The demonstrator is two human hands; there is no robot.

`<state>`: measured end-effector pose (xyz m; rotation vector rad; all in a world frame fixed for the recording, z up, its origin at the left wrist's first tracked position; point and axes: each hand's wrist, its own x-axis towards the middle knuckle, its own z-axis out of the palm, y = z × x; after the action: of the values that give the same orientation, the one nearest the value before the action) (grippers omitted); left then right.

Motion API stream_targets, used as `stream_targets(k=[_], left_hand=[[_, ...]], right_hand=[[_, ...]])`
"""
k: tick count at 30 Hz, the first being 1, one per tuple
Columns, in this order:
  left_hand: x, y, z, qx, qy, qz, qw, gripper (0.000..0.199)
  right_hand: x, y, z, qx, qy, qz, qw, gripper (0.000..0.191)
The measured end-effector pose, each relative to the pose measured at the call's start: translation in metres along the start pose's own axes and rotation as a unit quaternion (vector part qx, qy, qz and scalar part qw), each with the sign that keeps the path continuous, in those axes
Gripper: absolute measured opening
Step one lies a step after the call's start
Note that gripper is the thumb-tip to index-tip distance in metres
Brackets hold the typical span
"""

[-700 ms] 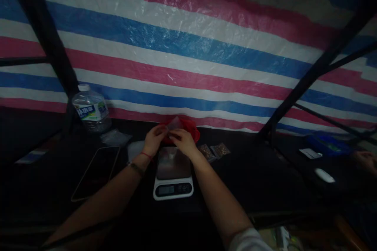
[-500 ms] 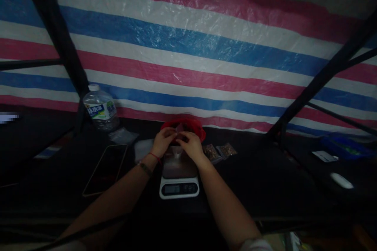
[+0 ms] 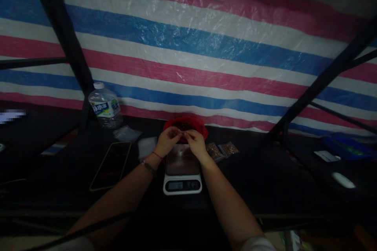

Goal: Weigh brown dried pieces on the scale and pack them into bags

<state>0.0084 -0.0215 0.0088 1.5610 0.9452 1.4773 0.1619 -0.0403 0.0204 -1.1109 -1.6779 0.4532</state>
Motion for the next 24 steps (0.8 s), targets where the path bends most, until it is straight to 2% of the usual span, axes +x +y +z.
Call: stream_targets(k=[2,6,8,13,17,19,21,24], left_hand=[[-0.001,0.002,0.0,0.023,0.002,0.004,1.0,0.019],[-0.003,0.003,0.003,0.031,0.008,0.002,0.999,0.03],[-0.003,0.001,0.005,0.028,0.01,0.005,1.0,0.036],[-0.006,0.002,0.007,0.061,0.022,0.03,0.997,0.044],[-0.011,0.013,0.006,0.124,0.006,0.067,0.99,0.039],[-0.012,0.02,0.004,0.152,-0.011,0.104,0.983,0.035],[-0.01,0.029,0.0,0.184,-0.039,0.177,0.966,0.032],[-0.004,0.041,-0.007,0.268,-0.107,0.287,0.914,0.044]], right_hand=[[0.001,-0.001,-0.001,-0.036,0.035,0.005,0.999,0.021],[0.0,-0.001,-0.001,-0.076,0.085,-0.015,0.993,0.023],[-0.002,0.0,-0.001,-0.096,0.09,-0.036,0.991,0.024],[-0.005,-0.001,0.0,-0.156,0.007,-0.128,0.979,0.033],[-0.003,-0.001,0.001,-0.19,-0.043,-0.138,0.971,0.036],[0.0,-0.002,-0.001,-0.187,-0.056,-0.126,0.973,0.034],[0.004,-0.004,-0.004,-0.175,-0.06,-0.108,0.977,0.03],[0.013,-0.01,-0.011,-0.147,-0.056,-0.083,0.984,0.021]])
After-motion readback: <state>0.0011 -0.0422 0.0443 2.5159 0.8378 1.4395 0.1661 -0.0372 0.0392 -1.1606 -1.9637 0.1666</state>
